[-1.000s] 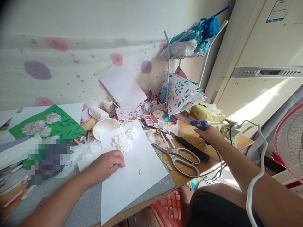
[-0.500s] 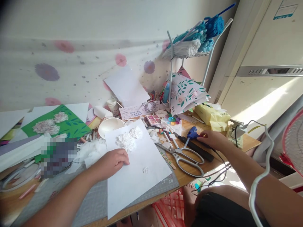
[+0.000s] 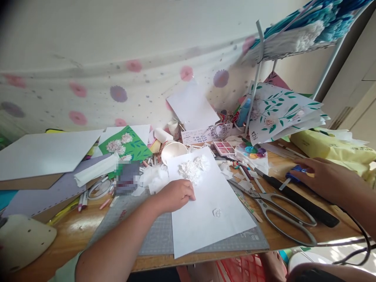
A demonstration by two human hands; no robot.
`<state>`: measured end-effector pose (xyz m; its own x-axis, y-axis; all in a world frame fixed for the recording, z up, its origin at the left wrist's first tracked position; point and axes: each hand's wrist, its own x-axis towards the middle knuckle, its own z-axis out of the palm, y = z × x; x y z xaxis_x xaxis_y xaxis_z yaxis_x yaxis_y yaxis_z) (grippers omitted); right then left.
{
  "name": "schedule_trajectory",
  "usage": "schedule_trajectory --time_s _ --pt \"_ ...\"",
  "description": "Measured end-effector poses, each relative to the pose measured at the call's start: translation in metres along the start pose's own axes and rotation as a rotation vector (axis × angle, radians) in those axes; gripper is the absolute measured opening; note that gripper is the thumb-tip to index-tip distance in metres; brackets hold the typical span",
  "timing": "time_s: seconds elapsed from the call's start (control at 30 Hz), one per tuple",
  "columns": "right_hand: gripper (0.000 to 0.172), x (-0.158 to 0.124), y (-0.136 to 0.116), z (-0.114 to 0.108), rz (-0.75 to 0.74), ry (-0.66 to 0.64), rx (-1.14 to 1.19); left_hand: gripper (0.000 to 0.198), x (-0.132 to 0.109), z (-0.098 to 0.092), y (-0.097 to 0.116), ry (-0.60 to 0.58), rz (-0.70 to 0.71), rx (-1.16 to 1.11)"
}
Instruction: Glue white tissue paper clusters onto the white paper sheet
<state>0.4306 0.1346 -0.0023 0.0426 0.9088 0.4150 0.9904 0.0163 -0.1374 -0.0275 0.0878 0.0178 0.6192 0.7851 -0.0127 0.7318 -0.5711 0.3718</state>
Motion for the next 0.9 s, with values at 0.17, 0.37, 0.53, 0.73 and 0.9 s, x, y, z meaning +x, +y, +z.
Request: schedule_trajectory --time_s 0.17,0.37,0.53,0.73,0.9 --pt "0.033 -0.008 -0.092 -0.035 -0.327 -0.158 0.111 0.03 0.001 -0.001 -0.002 -0.02 0.029 -0.001" --pt "0.026 -0.01 -0.13 -0.033 -0.445 -0.345 0.126 0.04 0.001 -0.008 0.0 -0.047 0.058 -0.017" --pt "0.021 -0.009 -0.13 -0.022 -0.457 -0.427 0.131 0.037 0.002 -0.011 0.002 -0.075 -0.011 -0.06" --pt "0.023 -0.009 -0.138 -0.016 -0.492 -0.433 0.164 0.037 0.002 -0.01 -0.001 -0.08 -0.047 -0.06" --pt "0.021 -0.011 -0.146 -0.018 -0.499 -0.459 0.162 0.037 0.001 -0.008 -0.003 -0.048 -0.007 -0.065"
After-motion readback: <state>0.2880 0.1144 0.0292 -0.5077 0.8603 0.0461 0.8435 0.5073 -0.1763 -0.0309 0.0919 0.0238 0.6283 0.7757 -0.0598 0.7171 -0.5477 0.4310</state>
